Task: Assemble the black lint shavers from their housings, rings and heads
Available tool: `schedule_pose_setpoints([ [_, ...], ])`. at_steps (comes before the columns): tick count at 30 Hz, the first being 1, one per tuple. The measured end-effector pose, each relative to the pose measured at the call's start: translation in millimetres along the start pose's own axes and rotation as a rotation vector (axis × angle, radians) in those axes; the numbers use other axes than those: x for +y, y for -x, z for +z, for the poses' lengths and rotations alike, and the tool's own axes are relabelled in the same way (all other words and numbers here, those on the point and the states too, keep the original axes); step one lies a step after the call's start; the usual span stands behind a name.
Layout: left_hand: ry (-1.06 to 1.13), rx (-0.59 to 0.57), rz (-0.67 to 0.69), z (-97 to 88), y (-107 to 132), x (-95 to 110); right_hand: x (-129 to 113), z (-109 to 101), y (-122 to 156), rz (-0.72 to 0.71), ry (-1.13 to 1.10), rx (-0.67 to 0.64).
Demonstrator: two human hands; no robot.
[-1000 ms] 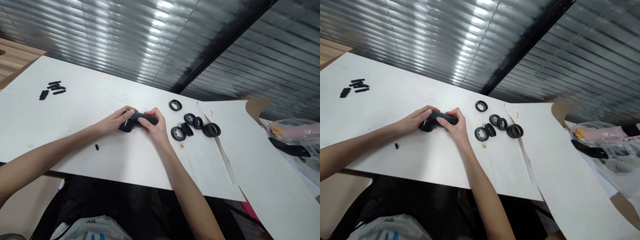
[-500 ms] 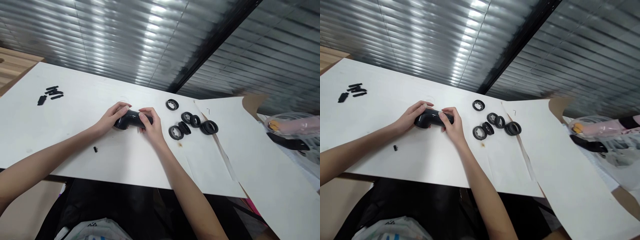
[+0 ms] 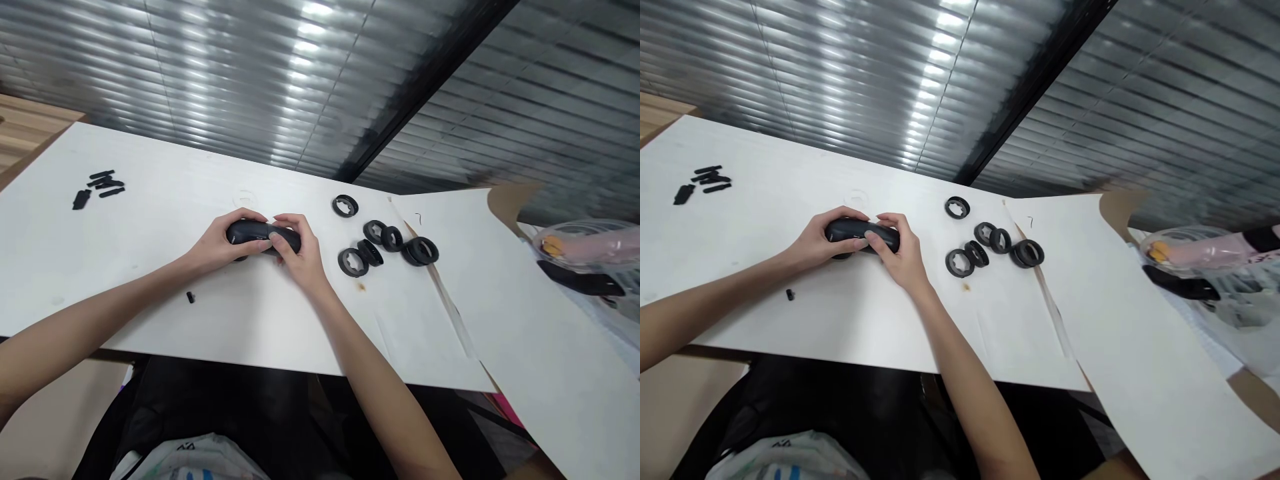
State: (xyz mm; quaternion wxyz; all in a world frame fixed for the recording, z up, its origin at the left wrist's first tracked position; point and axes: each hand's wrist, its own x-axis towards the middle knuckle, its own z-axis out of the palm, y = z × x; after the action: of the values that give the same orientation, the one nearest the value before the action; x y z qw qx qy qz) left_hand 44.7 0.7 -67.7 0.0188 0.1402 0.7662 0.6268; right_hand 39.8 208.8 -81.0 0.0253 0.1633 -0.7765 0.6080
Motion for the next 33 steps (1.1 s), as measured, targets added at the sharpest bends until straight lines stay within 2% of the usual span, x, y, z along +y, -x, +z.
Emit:
schedule_pose_setpoints([
  [13, 0.011, -0.054, -0.02, -2.6, -1.8, -0.9, -0.7, -1.7, 0.3, 0.042, -0.059, -0.029],
  [18, 0.082, -0.171, 0.017, -12.6, -7.5, -4.9, 1.7, -2.4, -3.1, 0.055, -0.091, -0.017],
  [21, 0.13, -0.226, -0.012, -16.7, -10.0, -5.7, 3.9, -2.8, -4.8, 0.079, -0.113, -0.02],
  [25, 0.095, -0.212, -0.065, -15.3, -9.3, -5.2, 5.4, -3.2, -4.4, 0.081, -0.13, -0.028],
  [33, 0.088, -0.166, -0.074, -12.8, -7.1, -3.3, 6.3, -0.9, -2.9, 0.083, -0.12, -0.023],
])
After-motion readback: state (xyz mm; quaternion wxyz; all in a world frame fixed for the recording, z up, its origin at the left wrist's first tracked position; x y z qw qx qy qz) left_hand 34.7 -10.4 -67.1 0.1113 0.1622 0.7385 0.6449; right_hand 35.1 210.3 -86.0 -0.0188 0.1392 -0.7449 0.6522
